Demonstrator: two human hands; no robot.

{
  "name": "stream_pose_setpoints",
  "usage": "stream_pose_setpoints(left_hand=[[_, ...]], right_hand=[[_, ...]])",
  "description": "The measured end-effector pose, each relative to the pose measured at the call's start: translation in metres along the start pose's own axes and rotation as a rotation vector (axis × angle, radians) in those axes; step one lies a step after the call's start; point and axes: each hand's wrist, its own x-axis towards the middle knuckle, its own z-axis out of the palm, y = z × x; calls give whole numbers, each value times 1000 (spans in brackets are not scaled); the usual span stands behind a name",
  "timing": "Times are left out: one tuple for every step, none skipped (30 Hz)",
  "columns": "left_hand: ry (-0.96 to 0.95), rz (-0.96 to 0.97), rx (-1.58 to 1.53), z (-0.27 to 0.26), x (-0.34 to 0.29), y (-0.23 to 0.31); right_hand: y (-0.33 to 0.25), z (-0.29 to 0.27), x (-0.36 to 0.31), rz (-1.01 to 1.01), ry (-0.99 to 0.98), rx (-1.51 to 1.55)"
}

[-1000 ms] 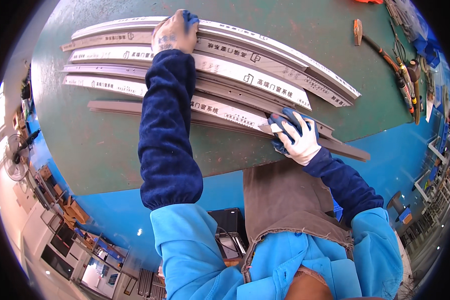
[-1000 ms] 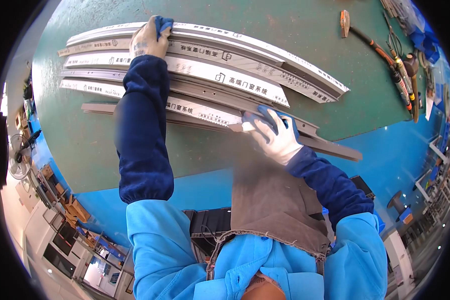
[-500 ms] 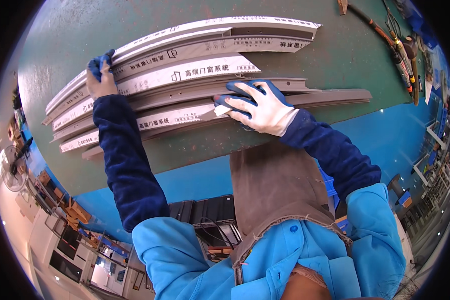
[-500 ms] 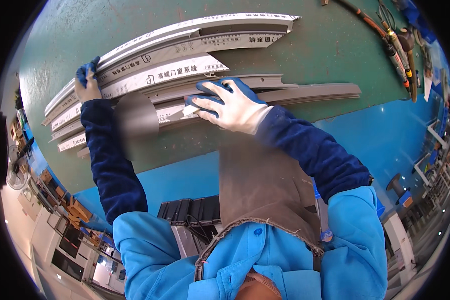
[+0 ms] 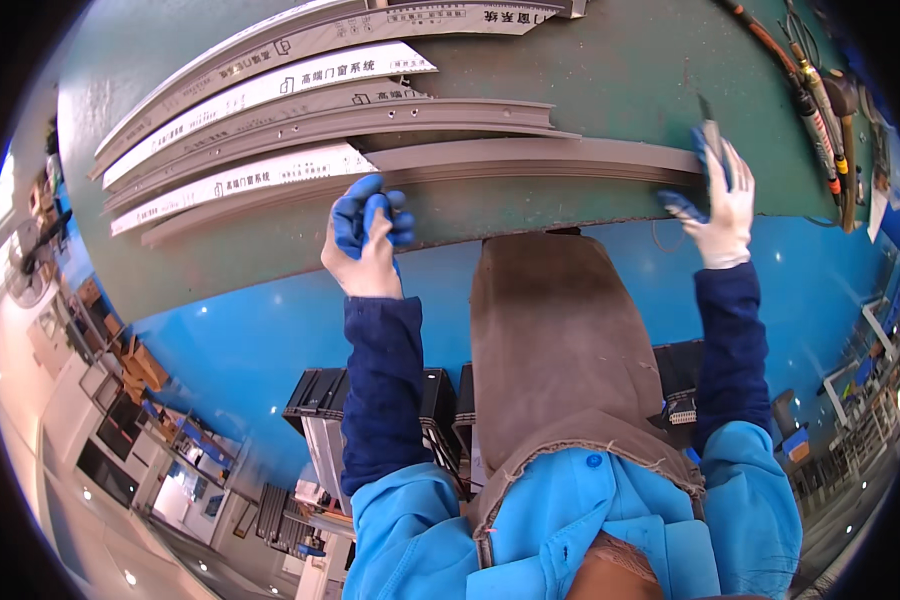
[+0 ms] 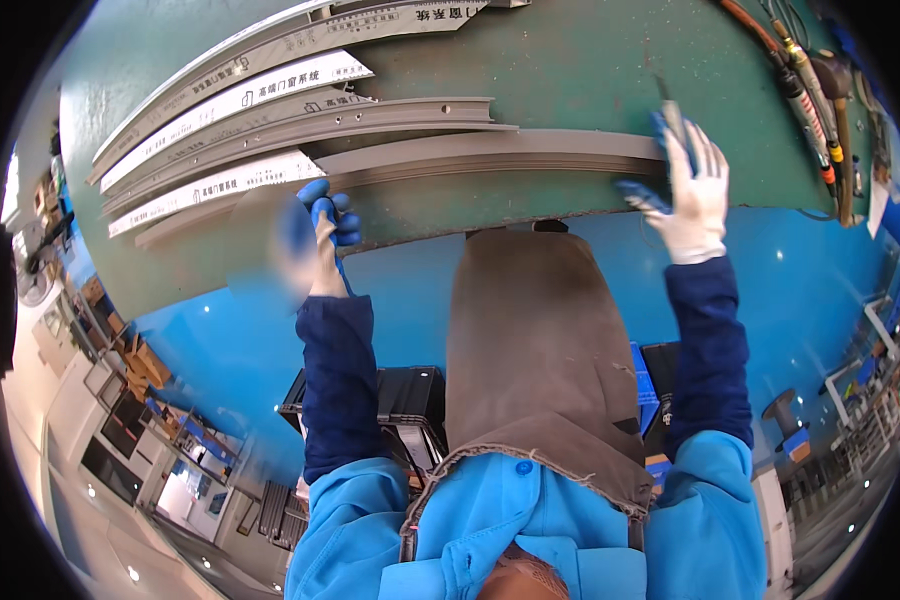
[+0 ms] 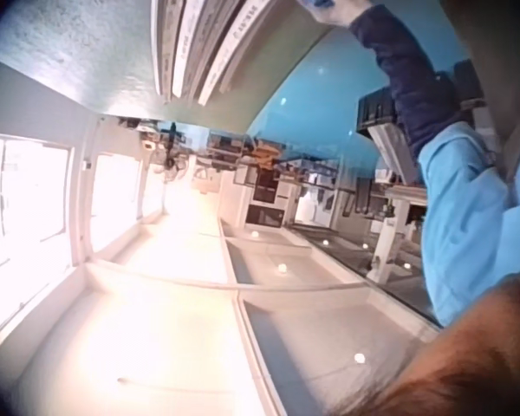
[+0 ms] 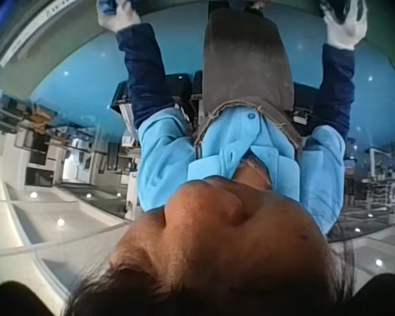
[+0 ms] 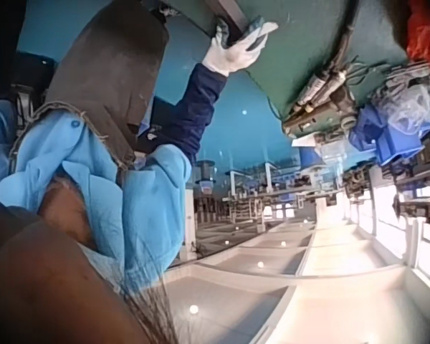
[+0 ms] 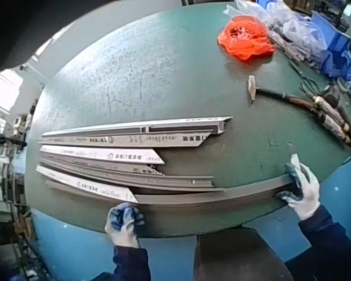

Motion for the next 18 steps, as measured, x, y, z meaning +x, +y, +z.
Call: stream_pose_setpoints(left_hand=[[89, -26, -29, -1, 2, -9], [108, -17, -22, -3, 5, -14], [145, 55, -26, -5, 12, -19], [180, 123, -32, -7, 19, -23], [213, 192, -37, -9, 25, -25], [246, 262, -40, -12, 25, -25], [243, 278, -23, -12, 23, -26], [234, 295, -10, -11, 21, -24], [237, 295, -7, -9, 15, -22], [188, 295, 36, -8, 7, -20], [137, 292, 77, -7, -1, -18], [131, 284, 76, -4, -8, -16], [57, 389, 313, -5, -18, -12], [-23, 493, 540, -4, -24, -12], [-107, 595, 765, -3, -27, -12], [-183, 698, 995, -3, -26, -12], [-178, 690, 996, -6, -24, -9], [-186, 744, 1147, -10, -20, -4]], right_hand=[[12, -2, -8, 13, -43, -34], [14, -1, -8, 20, -2, 39], [14, 0, -9, 26, 38, 114], [10, 2, -11, 14, 37, 131], [3, 6, -13, 120, 100, 261], [-6, 12, -14, 226, 159, 394], [-11, 21, -18, 139, 141, 383], [-19, 30, -21, 53, 128, 366], [-34, 38, -23, -15, 195, 330], [-50, 45, -24, -1, 181, 383], [-66, 50, -24, 15, 166, 434], [-81, 54, -22, -6, 159, 468], [-98, 59, -20, -27, 152, 511], [-111, 67, -15, -27, 147, 504], [-123, 76, -8, -99, 250, 548], [-131, 85, -4, -178, 356, 600], [-136, 88, -1, -180, 349, 605], [-141, 88, 3, -199, 317, 606]])
